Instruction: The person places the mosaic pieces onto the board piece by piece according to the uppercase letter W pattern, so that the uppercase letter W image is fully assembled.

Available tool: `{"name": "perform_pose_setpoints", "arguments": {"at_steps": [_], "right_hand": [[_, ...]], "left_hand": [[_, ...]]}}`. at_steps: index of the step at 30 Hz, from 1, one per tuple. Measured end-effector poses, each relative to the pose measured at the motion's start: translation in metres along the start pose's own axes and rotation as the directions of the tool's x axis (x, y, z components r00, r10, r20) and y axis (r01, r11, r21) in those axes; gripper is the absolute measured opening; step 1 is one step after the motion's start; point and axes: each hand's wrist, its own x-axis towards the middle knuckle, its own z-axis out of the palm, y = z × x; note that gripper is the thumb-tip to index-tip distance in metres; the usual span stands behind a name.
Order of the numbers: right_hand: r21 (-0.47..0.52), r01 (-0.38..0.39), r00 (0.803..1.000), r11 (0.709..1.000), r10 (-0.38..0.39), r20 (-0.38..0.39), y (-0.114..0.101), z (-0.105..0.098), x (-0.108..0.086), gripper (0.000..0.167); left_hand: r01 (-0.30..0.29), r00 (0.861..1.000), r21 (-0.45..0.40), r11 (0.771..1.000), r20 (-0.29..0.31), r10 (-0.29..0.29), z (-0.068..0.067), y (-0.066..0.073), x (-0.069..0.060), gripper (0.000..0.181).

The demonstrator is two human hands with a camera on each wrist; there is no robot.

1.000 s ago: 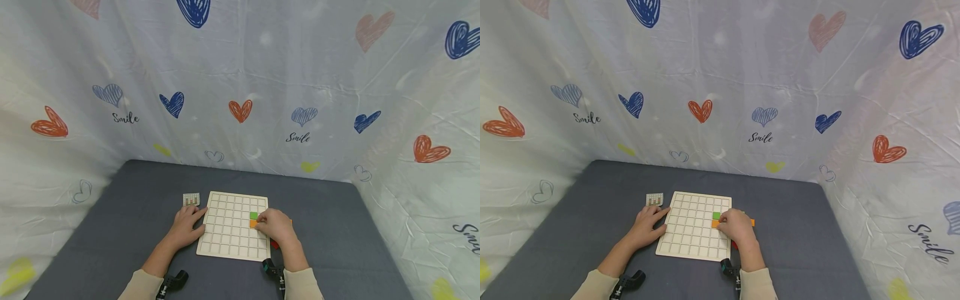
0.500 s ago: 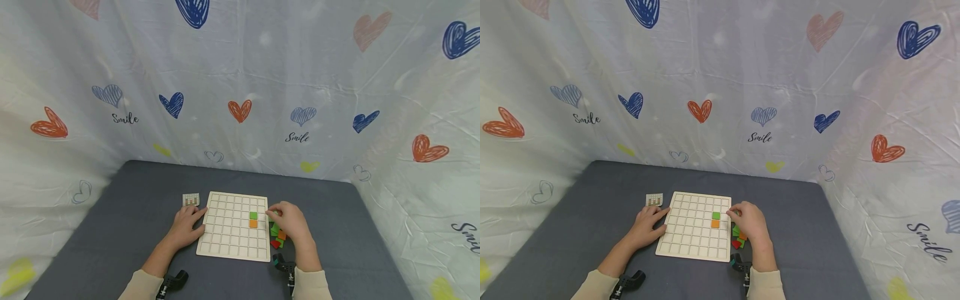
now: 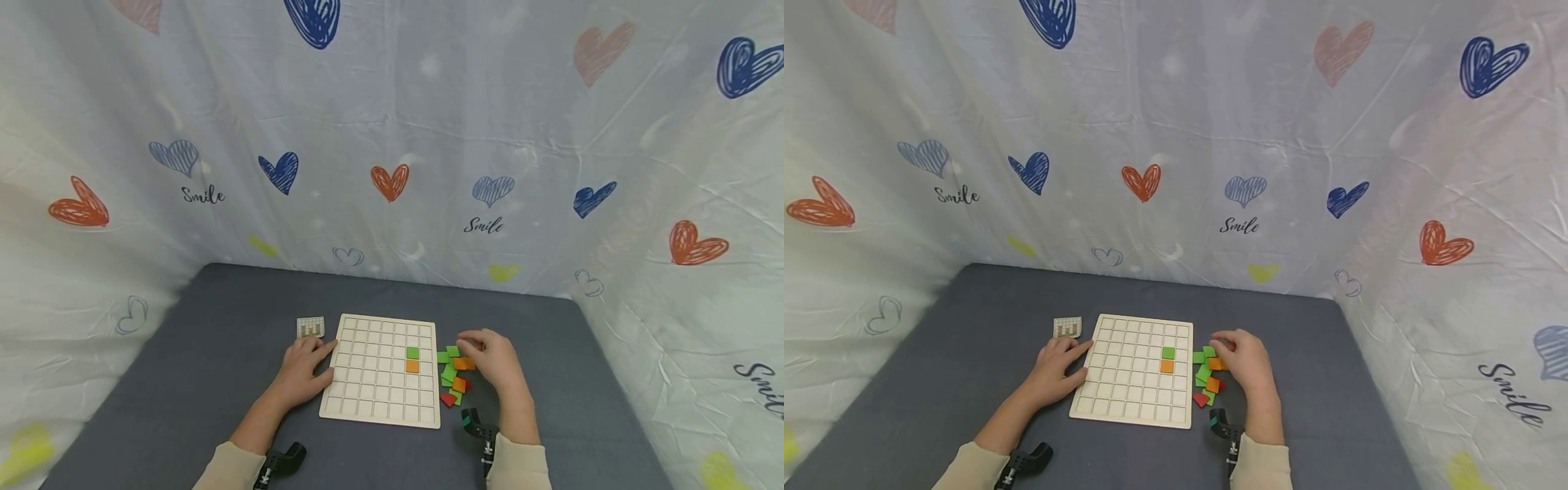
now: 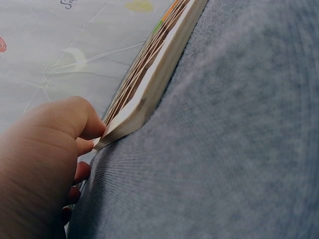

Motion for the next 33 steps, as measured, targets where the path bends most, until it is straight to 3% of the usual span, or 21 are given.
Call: {"name": "perform_pose_setpoints", "arguments": {"at_steps": [12, 25, 33], "right_hand": [[-0.081, -0.048, 0.999, 0.996, 0.047, -0.015, 0.020, 0.020, 0.009, 0.026], [-0.146, -0.049, 0.999, 0.988, 0.046, -0.023, 0.033, 0.038, 0.014, 0.023], [-0.157, -0.065, 0.993, 0.985, 0.049, -0.107, 0.029, 0.043, 0.013, 0.019]], "left_hand": [[-0.010, 1.000, 0.001, 1.000, -0.006, 0.010, -0.001, 0.001, 0.000, 0.051], [-0.010, 1.000, 0.011, 1.000, -0.002, 0.010, -0.002, 0.003, 0.000, 0.052], [-0.006, 1.000, 0.001, 1.000, -0.004, 0.006, -0.002, 0.003, 0.000, 0.052]]}}
